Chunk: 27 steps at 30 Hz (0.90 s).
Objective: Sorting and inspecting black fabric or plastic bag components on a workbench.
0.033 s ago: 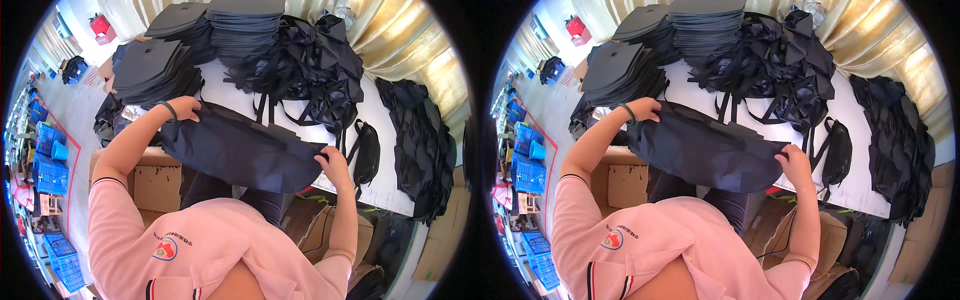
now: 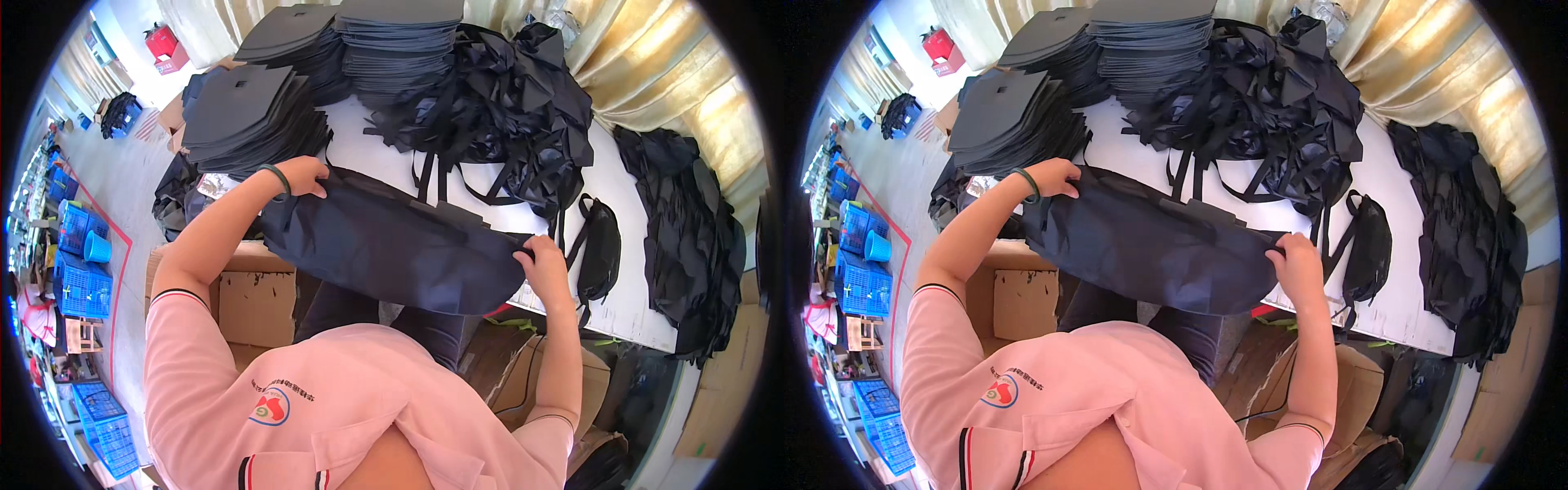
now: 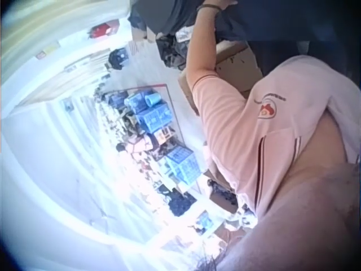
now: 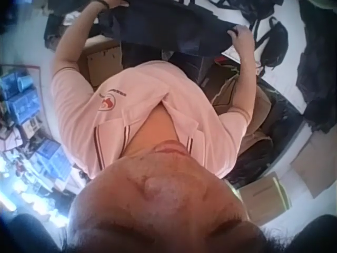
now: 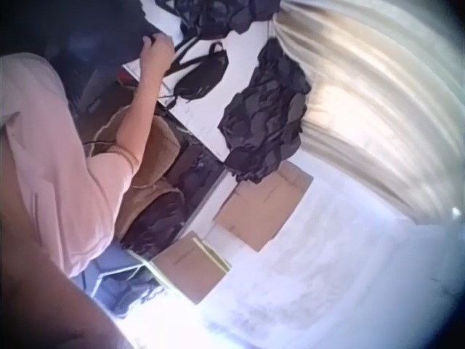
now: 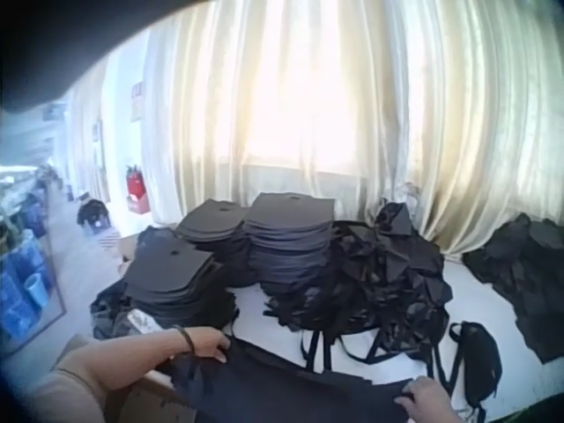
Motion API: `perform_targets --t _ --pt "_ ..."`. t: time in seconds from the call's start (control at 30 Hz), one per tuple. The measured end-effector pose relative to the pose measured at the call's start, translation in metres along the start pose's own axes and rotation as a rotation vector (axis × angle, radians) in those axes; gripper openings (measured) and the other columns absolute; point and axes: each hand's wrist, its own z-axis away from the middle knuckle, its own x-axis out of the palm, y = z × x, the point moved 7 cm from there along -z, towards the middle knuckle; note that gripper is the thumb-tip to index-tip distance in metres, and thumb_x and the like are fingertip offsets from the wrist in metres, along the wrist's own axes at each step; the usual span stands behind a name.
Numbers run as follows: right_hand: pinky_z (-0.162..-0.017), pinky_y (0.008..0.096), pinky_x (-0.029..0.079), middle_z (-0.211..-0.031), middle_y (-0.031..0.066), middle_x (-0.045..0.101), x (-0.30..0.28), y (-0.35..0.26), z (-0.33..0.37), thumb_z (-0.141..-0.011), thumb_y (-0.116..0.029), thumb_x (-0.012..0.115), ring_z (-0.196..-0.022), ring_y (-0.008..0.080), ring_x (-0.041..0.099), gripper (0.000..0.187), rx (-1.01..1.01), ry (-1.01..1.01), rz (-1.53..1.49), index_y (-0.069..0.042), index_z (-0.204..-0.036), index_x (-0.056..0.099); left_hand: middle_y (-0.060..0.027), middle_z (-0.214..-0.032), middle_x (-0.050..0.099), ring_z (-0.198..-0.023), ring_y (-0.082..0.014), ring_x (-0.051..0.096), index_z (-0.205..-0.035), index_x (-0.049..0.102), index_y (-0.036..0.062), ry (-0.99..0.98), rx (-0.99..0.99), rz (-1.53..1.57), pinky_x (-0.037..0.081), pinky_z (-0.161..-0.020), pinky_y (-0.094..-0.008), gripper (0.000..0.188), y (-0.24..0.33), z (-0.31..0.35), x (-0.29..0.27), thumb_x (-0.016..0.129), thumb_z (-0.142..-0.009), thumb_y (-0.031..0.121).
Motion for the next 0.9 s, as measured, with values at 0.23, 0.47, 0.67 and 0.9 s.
perform_targets --t 0.23,0.47,0.67,0.9 --pt "-0.117 0.0476 0.028 -0.151 0.0155 0.040 0.046 -0.118 -0.008 -0.078 -0.031 0.077 -0.141 0.0345 0.035 0.076 -0.363 -0.131 -0.032 -0.008 -0.143 0.045 -0.0209 -0.104 0.069 -0.100 -0.0375 0.065 -0.105 0.068 -0.0036 -0.052 -0.079 -0.035 0.051 -0.087 -0.0420 0.038 -0.008 -0.019 0.007 0.078 -0.078 0.021" --pt "-0.122 0.0471 0.013 -0.161 0.0132 0.023 0.099 -0.102 0.002 -0.083 -0.053 0.067 -0.149 0.0317 0.019 0.090 -0.324 -0.409 0.034 -0.013 -0.153 0.029 -0.0144 -0.093 0.072 -0.093 -0.0348 0.067 -0.099 0.070 0.0061 0.073 -0.120 -0.068 0.052 -0.080 -0.0432 0.023 -0.020 0.023 -0.038 0.074 -0.076 0.007" --pt "-0.123 0.0458 0.012 -0.162 0.0133 0.020 0.100 -0.103 0.004 -0.083 -0.052 0.067 -0.149 0.0315 0.017 0.090 -0.322 -0.453 0.055 -0.014 -0.154 0.027 -0.0134 -0.076 0.068 -0.069 -0.0239 0.067 -0.095 0.067 -0.0020 0.076 -0.196 0.030 0.052 -0.065 -0.0369 0.017 -0.021 0.093 -0.097 0.070 -0.080 0.005" --pt "-0.107 0.0463 0.039 -0.146 0.0181 0.046 0.036 -0.147 -0.056 -0.077 -0.017 0.080 -0.129 0.0357 0.050 0.081 -0.381 -0.095 -0.324 -0.009 -0.147 0.040 -0.0049 -0.071 0.064 -0.058 -0.0124 0.061 -0.092 0.067 0.0019 0.197 -0.098 0.267 0.048 -0.051 -0.0286 0.023 0.036 0.123 -0.122 0.071 -0.088 0.024"
